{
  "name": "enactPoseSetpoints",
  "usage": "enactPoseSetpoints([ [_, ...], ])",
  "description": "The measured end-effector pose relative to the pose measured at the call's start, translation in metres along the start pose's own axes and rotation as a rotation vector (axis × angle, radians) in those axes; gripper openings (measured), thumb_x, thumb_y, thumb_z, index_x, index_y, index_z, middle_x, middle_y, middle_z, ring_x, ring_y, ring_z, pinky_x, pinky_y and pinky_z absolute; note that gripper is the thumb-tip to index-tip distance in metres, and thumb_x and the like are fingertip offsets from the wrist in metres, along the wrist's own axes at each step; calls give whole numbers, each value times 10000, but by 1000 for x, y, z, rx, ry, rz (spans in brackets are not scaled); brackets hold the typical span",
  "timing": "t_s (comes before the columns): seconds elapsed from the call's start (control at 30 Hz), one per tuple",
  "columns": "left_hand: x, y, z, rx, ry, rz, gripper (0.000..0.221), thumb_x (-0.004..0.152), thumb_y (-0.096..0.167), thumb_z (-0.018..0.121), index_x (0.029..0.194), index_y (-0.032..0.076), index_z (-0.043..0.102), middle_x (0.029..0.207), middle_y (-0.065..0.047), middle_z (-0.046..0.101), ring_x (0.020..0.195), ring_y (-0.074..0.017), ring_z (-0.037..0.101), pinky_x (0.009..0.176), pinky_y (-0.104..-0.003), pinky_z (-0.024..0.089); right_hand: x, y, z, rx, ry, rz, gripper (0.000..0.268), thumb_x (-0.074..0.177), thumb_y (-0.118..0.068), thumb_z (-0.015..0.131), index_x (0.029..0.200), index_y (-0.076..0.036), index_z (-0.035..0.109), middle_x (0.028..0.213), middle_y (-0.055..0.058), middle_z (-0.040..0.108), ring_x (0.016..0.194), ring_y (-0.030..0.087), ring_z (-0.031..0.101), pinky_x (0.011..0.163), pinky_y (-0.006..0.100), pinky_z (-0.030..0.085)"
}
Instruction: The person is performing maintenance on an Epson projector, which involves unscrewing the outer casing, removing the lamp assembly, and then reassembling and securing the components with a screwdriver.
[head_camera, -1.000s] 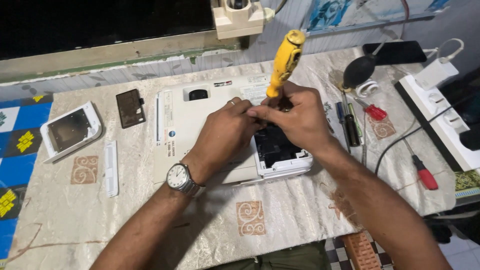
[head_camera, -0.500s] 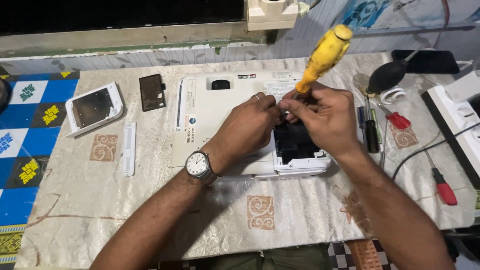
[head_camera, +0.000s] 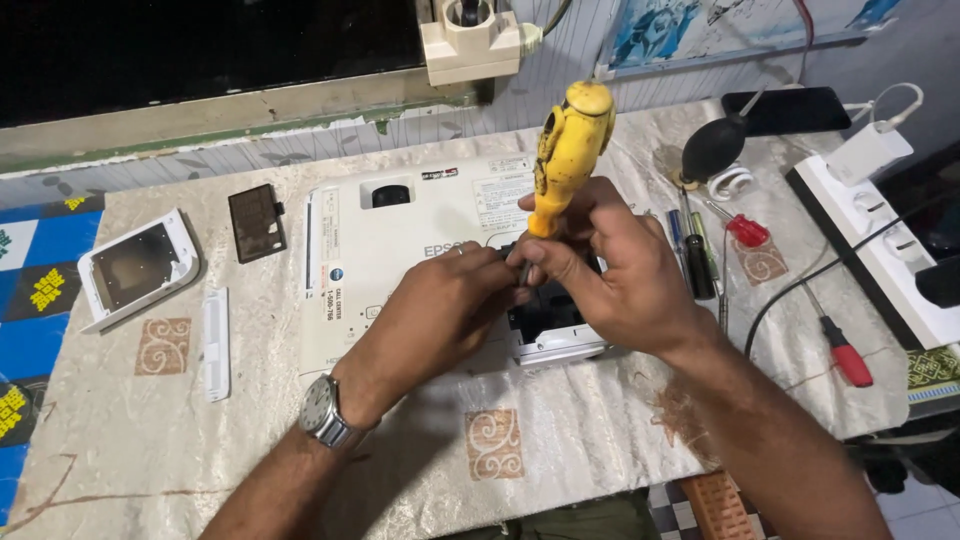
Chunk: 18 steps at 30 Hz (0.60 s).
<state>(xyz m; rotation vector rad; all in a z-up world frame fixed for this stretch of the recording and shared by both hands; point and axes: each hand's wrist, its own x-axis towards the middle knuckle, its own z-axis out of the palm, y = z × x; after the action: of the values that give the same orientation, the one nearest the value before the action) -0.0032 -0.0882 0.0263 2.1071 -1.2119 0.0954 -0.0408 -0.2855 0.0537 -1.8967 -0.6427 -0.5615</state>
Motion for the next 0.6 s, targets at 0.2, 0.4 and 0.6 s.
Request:
enactPoseSetpoints([
  [0.2, -3, -2, 3, 33, -39, -12, 112, 929, 85, 650, 996, 64, 738, 871, -141, 724, 882, -343, 695, 700, -417, 582, -5, 6, 3, 12, -56, 37, 203, 986, -16, 623, 1160, 87, 612, 695, 123, 719, 599, 192, 737, 634, 342, 643],
  [0.4, -5, -9, 11, 27, -20, -29, 122, 922, 108, 691, 1013, 51, 748, 896, -154, 715, 902, -349, 685, 714, -426, 583, -7, 8, 6, 11, -62, 55, 217, 980, -3, 622, 1169, 101, 605, 711, 141, 725, 615, 185, 741, 630, 348, 650],
  [0.6, -9, -14, 16, 40, 12, -13, 113, 930, 127, 690, 1010, 69, 745, 908, -131, 705, 909, -328, 676, 704, -412, 577, -6, 6, 5, -15, -66, 37, 218, 969, 19, 621, 1163, 116, 617, 710, 156, 724, 604, 203, 736, 624, 364, 647],
])
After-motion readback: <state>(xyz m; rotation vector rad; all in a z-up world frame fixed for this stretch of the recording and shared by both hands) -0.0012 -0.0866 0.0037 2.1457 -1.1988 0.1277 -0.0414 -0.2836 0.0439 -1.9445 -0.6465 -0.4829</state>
